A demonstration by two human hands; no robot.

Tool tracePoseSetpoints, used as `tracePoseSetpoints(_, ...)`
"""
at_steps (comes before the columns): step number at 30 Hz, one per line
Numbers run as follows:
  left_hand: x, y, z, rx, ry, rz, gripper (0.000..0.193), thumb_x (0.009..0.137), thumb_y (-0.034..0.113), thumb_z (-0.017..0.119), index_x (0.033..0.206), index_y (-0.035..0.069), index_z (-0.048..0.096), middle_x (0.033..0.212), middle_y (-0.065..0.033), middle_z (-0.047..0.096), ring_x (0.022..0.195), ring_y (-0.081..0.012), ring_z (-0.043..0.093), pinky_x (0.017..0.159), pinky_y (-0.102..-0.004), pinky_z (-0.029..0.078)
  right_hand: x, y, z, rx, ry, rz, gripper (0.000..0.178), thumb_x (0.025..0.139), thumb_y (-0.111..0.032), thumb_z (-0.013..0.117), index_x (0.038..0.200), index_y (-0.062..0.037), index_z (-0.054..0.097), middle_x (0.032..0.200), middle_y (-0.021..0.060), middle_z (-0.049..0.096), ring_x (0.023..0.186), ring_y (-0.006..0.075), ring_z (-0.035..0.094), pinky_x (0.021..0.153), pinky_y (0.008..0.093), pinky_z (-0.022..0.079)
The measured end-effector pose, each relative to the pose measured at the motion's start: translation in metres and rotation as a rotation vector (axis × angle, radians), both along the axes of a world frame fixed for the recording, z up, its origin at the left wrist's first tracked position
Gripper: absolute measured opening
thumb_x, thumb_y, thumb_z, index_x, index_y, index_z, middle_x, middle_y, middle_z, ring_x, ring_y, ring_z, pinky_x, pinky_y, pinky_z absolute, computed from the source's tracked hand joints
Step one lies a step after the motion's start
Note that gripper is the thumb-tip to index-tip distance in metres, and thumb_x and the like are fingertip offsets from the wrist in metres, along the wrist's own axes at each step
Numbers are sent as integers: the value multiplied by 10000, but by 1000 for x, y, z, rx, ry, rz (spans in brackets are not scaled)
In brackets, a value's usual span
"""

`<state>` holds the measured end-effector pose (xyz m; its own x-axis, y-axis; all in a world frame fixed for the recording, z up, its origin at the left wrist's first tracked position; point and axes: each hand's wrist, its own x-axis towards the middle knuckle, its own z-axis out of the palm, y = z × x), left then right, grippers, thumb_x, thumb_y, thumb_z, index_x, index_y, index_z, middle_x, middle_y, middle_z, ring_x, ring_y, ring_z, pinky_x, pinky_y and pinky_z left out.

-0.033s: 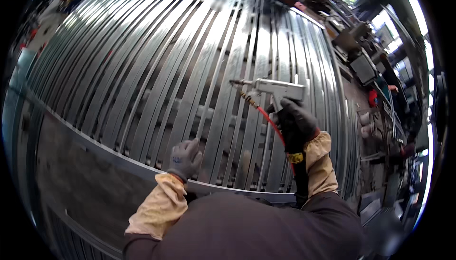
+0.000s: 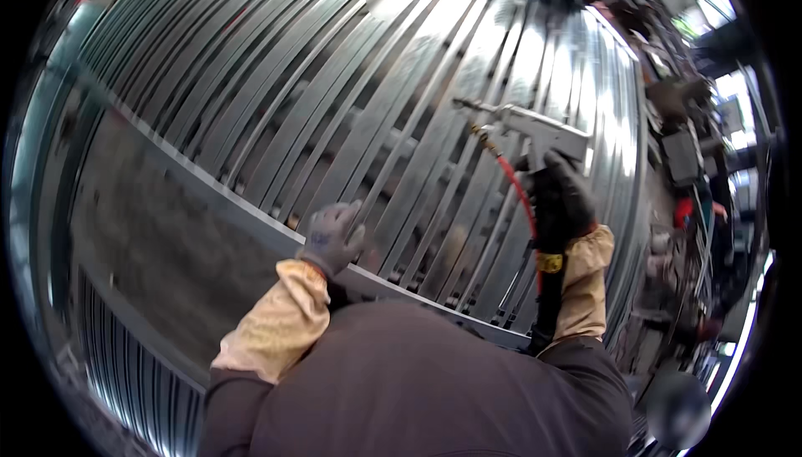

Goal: The person welds a metal grate using a handheld welding torch. They repeatedly position the torch at intersections of the grate bars and apply short welds, moving along the structure to join multiple points.

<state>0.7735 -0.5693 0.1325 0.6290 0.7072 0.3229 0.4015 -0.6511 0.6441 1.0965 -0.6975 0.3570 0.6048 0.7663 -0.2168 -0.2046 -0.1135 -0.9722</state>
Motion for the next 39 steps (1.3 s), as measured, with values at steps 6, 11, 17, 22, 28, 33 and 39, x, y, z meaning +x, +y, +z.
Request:
tracePoseSetpoints(6,-54,-40,-12,-101,128,227,416,831,233,677,1220,89,658,1159,-103,665,1071,-313,613,932,-450,452,4,54,-46,-150,85,401,348,1006,-258,567,1133,59,634,974,144,705,659,137,644,562,257,531)
tracePoseSetpoints(11,-96,-7,-13,-84,209,431,434,842,226,670,1239,51,653,1129,-167,673,1035,-360,639,910,-429,491,-23,117,-78,-215,212,604,394,964,-239,638,1206,65,568,837,104,651,644,171,644,556,300,529)
tracePoseSetpoints(17,-145,90,-21,-78,133,620,425,865,267,667,1240,68,662,1150,-147,668,1059,-350,639,929,-437,497,-78,164,-104,-379,292,810,399,928,-233,674,1168,69,571,789,113,640,619,192,640,569,323,539)
tracePoseSetpoints(22,-131,160,-17,36,288,488,469,873,239,677,1301,55,625,1211,-155,651,1108,-309,631,973,-401,478,-101,181,-122,-436,357,918,405,926,-225,693,1190,59,577,886,101,666,632,173,667,563,300,550)
tracePoseSetpoints(28,-97,200,-31,252,716,223,930,766,537,753,1528,160,375,1524,-192,399,1414,-415,365,1168,-518,293,-140,192,-128,-534,343,1068,429,928,-263,709,1240,13,607,895,54,699,620,86,635,526,244,520)
tracePoseSetpoints(33,-47,219,-29,258,1075,155,993,828,634,684,1592,175,245,1625,-227,248,1498,-404,262,1204,-500,259,-144,189,-148,-519,359,1085,402,913,-266,726,1217,-15,648,842,4,665,611,49,583,522,220,472)
tracePoseSetpoints(39,-47,233,-21,-59,1033,27,1351,593,690,822,1588,28,193,1602,-372,103,1482,-543,150,1211,-559,192,-136,203,-161,-457,306,1153,393,906,-269,714,1190,-1,669,936,24,691,801,82,622,695,262,523)
